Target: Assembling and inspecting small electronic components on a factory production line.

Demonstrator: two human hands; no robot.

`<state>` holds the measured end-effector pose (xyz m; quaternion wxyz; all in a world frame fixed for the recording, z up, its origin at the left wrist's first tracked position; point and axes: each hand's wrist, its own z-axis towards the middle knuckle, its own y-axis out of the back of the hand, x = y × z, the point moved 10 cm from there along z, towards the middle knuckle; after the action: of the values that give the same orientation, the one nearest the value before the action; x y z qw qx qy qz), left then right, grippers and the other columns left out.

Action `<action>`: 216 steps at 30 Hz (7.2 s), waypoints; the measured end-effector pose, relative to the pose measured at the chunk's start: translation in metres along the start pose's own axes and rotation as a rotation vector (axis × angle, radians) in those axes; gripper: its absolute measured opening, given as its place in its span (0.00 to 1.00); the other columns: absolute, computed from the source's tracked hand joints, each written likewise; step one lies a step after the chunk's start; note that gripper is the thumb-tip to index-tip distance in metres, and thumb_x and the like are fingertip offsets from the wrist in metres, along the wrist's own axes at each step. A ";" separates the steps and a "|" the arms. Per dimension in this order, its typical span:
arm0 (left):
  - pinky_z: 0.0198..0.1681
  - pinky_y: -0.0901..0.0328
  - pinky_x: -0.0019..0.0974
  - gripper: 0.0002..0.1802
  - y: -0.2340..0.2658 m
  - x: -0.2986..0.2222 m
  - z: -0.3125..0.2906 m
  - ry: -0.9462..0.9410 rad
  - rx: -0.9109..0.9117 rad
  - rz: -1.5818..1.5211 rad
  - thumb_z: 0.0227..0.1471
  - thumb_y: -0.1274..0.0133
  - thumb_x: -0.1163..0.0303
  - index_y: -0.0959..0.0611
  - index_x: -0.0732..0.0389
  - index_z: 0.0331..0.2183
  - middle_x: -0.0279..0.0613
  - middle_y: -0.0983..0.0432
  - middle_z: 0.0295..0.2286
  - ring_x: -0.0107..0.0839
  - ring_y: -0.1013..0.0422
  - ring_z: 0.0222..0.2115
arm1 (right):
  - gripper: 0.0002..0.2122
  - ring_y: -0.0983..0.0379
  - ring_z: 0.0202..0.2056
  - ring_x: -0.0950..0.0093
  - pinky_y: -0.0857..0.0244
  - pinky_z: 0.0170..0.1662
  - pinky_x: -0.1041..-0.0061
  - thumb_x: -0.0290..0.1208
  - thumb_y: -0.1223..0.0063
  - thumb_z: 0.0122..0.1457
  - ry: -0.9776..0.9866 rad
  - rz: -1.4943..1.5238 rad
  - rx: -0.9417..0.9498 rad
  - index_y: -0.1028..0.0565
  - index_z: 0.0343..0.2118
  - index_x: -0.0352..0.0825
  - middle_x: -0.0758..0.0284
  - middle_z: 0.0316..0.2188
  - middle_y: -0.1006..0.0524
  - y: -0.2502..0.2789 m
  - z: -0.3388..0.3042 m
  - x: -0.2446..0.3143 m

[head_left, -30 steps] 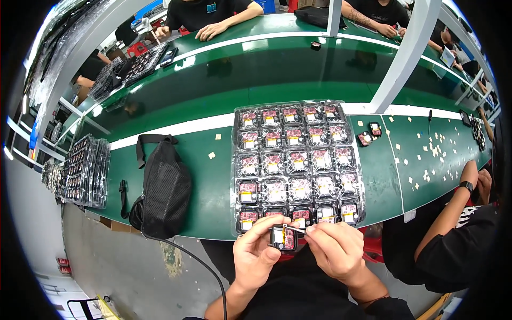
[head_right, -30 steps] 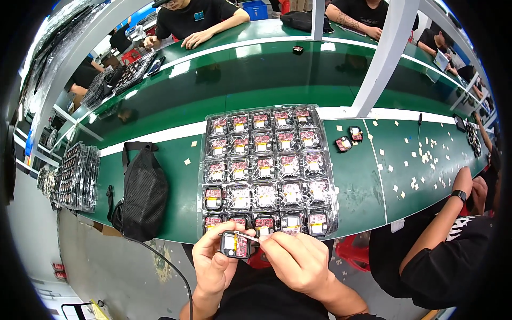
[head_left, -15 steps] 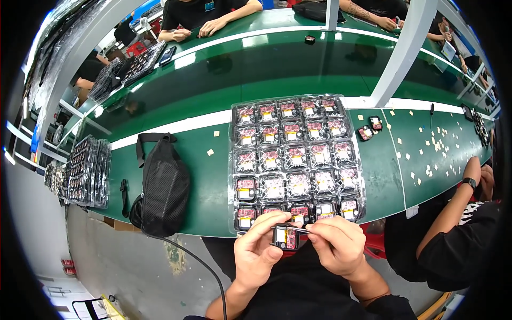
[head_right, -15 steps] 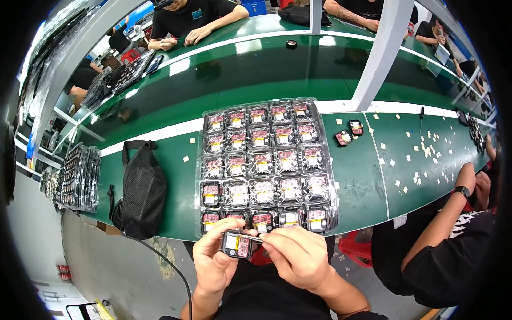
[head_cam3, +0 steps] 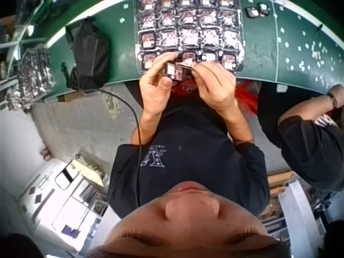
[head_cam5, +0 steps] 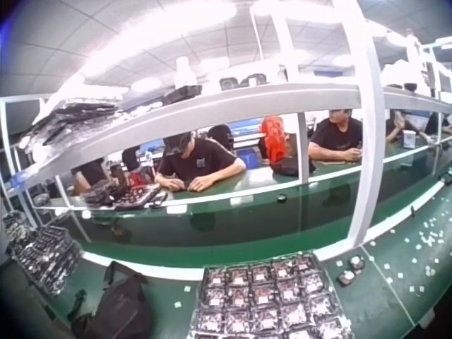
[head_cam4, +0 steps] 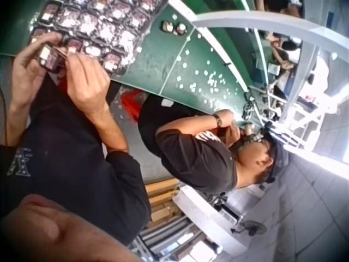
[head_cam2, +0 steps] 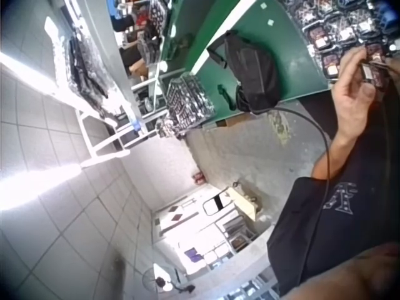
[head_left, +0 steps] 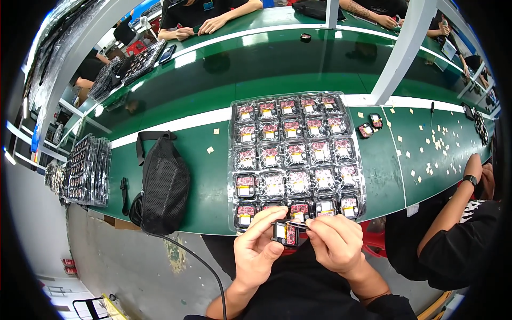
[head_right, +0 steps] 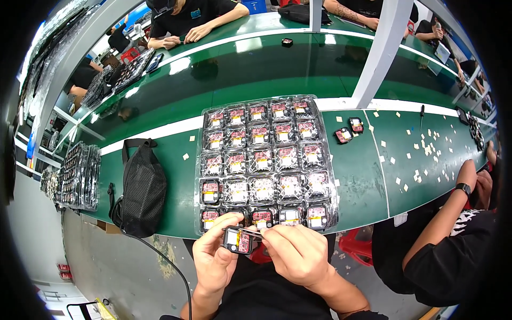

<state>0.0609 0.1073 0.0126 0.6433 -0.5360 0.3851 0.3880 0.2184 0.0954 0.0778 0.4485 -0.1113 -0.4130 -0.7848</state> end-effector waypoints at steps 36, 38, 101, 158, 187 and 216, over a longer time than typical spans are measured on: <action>0.62 0.38 0.41 0.36 -0.006 -0.001 0.001 0.045 0.023 0.012 0.57 0.35 0.60 0.26 0.77 0.56 0.51 0.35 0.58 0.38 0.33 0.57 | 0.08 0.23 0.24 0.65 0.30 0.26 0.72 0.18 0.34 0.50 -0.013 0.018 -0.052 0.20 0.34 0.28 0.61 0.28 0.20 0.000 -0.006 -0.003; 0.62 0.38 0.41 0.36 -0.006 0.000 0.000 0.046 0.008 0.010 0.56 0.35 0.61 0.26 0.77 0.56 0.51 0.35 0.57 0.38 0.33 0.57 | 0.09 0.23 0.24 0.65 0.30 0.26 0.72 0.18 0.34 0.50 -0.009 -0.032 -0.018 0.20 0.35 0.28 0.61 0.28 0.21 -0.001 -0.006 0.000; 0.64 0.48 0.61 0.26 -0.032 -0.014 0.027 -0.206 0.177 1.810 0.60 0.49 0.64 0.25 0.65 0.57 0.49 0.33 0.59 0.54 0.41 0.63 | 0.14 0.23 0.33 0.55 0.29 0.36 0.59 0.34 0.30 0.51 -0.696 -0.410 -0.063 0.24 0.31 0.31 0.61 0.38 0.23 0.076 -0.054 -0.153; 0.59 0.32 0.45 0.30 -0.030 0.000 0.001 0.026 0.201 -0.161 0.54 0.40 0.82 0.30 0.73 0.57 0.56 0.40 0.61 0.48 0.32 0.59 | 0.12 0.23 0.26 0.67 0.29 0.28 0.73 0.19 0.32 0.49 -0.322 0.215 0.040 0.18 0.38 0.31 0.62 0.30 0.21 0.020 -0.016 -0.026; 0.59 0.33 0.48 0.34 -0.024 0.010 0.000 0.120 0.029 -0.100 0.49 0.30 0.63 0.24 0.69 0.53 0.58 0.32 0.56 0.45 0.26 0.52 | 0.10 0.27 0.25 0.72 0.33 0.26 0.75 0.20 0.31 0.48 -0.156 0.092 -0.078 0.16 0.36 0.33 0.67 0.27 0.23 0.022 -0.021 -0.019; 0.59 0.31 0.43 0.30 -0.031 0.004 -0.001 0.041 0.153 -0.103 0.54 0.40 0.85 0.30 0.72 0.57 0.55 0.42 0.62 0.46 0.31 0.58 | 0.11 0.28 0.24 0.70 0.35 0.25 0.74 0.17 0.31 0.46 -0.066 -0.096 -0.073 0.18 0.34 0.31 0.65 0.27 0.23 0.020 -0.021 -0.006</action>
<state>0.0911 0.1028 0.0209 0.6935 -0.5123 0.3986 0.3125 0.2419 0.0779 0.0720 0.3921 -0.1337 -0.4036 -0.8157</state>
